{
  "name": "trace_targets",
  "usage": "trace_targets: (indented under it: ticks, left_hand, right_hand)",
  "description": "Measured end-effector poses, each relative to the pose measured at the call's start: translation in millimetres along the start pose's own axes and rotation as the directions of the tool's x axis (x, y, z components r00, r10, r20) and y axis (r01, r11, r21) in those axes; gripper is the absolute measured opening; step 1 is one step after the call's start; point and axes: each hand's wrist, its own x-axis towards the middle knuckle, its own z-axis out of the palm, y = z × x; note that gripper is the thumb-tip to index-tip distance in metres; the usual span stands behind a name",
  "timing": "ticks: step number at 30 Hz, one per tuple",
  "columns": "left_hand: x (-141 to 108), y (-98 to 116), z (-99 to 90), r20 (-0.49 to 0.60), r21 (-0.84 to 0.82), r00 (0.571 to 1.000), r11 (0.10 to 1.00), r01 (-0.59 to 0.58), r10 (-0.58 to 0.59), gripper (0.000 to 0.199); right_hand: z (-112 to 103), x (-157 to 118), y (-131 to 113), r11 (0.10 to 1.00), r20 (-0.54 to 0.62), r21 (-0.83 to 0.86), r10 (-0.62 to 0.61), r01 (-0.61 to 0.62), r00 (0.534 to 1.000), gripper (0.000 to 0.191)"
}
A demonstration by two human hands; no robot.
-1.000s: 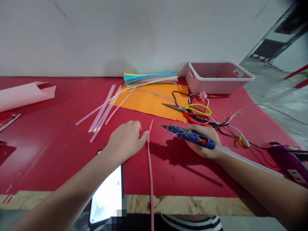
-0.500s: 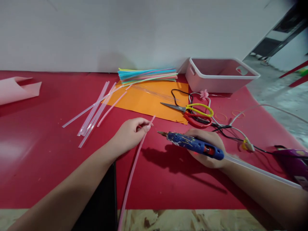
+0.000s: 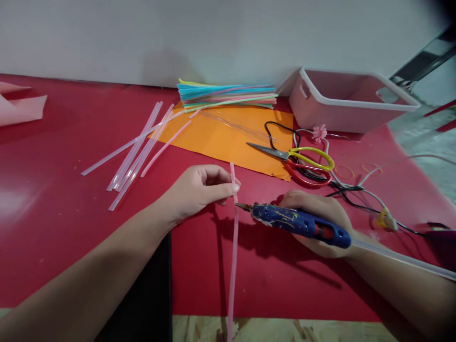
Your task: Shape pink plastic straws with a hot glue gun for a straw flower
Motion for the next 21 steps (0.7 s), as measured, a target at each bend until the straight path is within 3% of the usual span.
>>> trace_targets:
  ticks: [8, 21]
  left_hand:
    - [-2.5, -0.8, 2.9, 0.083, -0.009, 0.997, 1.000, -0.006, 0.007, 0.014]
    - [-3.1, -1.2, -0.4, 0.074, -0.009, 0.997, 1.000, -0.005, 0.006, 0.017]
  right_hand:
    - [-0.5, 1.8, -0.7, 0.999, 0.008, -0.050, -0.008, 0.008, 1.000, 0.022]
    - [-1.1, 0.7, 0.4, 0.999, -0.006, -0.030, -0.014, 0.013, 1.000, 0.020]
